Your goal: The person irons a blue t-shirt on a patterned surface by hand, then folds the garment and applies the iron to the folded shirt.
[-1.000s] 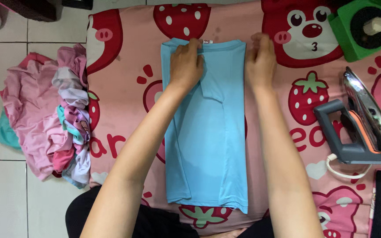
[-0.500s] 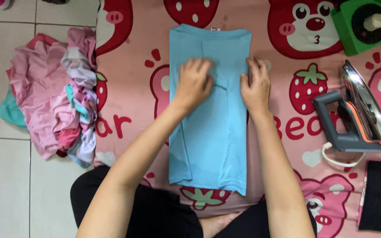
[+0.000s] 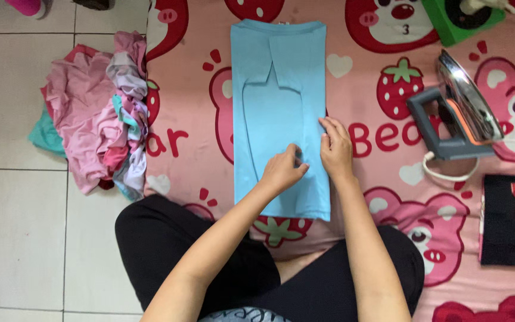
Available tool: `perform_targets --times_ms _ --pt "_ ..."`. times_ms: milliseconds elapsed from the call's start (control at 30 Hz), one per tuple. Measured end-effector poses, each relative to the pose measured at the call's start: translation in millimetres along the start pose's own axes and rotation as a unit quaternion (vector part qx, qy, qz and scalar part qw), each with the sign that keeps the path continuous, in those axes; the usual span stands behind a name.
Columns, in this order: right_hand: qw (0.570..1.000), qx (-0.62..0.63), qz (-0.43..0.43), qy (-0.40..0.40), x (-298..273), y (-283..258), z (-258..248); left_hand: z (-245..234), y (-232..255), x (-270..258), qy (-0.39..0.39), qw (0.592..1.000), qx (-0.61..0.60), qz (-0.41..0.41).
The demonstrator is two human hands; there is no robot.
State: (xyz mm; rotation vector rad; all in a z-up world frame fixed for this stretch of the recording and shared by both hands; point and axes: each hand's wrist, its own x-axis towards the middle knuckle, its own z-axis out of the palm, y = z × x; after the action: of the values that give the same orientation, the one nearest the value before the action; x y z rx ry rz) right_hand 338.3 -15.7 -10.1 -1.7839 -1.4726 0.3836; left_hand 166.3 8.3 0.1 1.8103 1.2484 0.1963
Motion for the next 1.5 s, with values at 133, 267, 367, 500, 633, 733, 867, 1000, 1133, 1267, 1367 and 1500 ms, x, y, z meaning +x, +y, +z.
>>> perform_targets --times_ms 133,267,367,500,633,733,867,1000,1133,1267,1367,1500 --pt "0.997 0.027 0.065 -0.023 -29 -6 -10 16 -4 -18 -0.041 0.998 -0.025 -0.038" --pt "0.996 0.034 0.079 -0.03 -50 -10 -17 30 -9 -36 -0.049 0.994 -0.092 -0.031" --pt "0.997 0.023 0.07 -0.025 -61 -9 -16 39 -13 -50 -0.031 0.995 -0.095 -0.002" --pt "0.997 0.01 0.076 -0.014 -75 1 -7 49 -26 -63 0.049 0.991 -0.12 0.033" --pt "0.994 -0.112 0.02 0.004 -85 3 8 54 -33 -82 0.052 0.995 -0.073 0.047" --pt "0.985 -0.167 -0.04 -0.014 -96 -9 18 55 -36 -92 0.056 0.995 -0.05 0.065" --pt "0.973 -0.212 -0.072 -0.062 -105 -15 21 46 -37 -98 0.053 0.993 -0.034 0.104" --pt "0.969 -0.225 -0.068 -0.077 -100 -19 18 22 -34 -106 0.048 0.993 0.011 0.106" --pt "0.972 -0.225 -0.049 -0.039 -89 -32 15 -9 -49 -97 0.167 0.97 0.059 0.164" --pt "0.982 -0.17 -0.079 -0.014 -80 -54 22 -30 -73 -83 0.266 0.934 0.138 0.193" --pt "0.99 -0.115 -0.077 -0.015 -72 -69 36 -37 -89 -75 0.249 0.938 0.169 0.169" --pt "0.999 -0.025 -0.041 -0.014 -47 -77 60 -40 -98 -74 0.25 0.928 0.214 0.175"
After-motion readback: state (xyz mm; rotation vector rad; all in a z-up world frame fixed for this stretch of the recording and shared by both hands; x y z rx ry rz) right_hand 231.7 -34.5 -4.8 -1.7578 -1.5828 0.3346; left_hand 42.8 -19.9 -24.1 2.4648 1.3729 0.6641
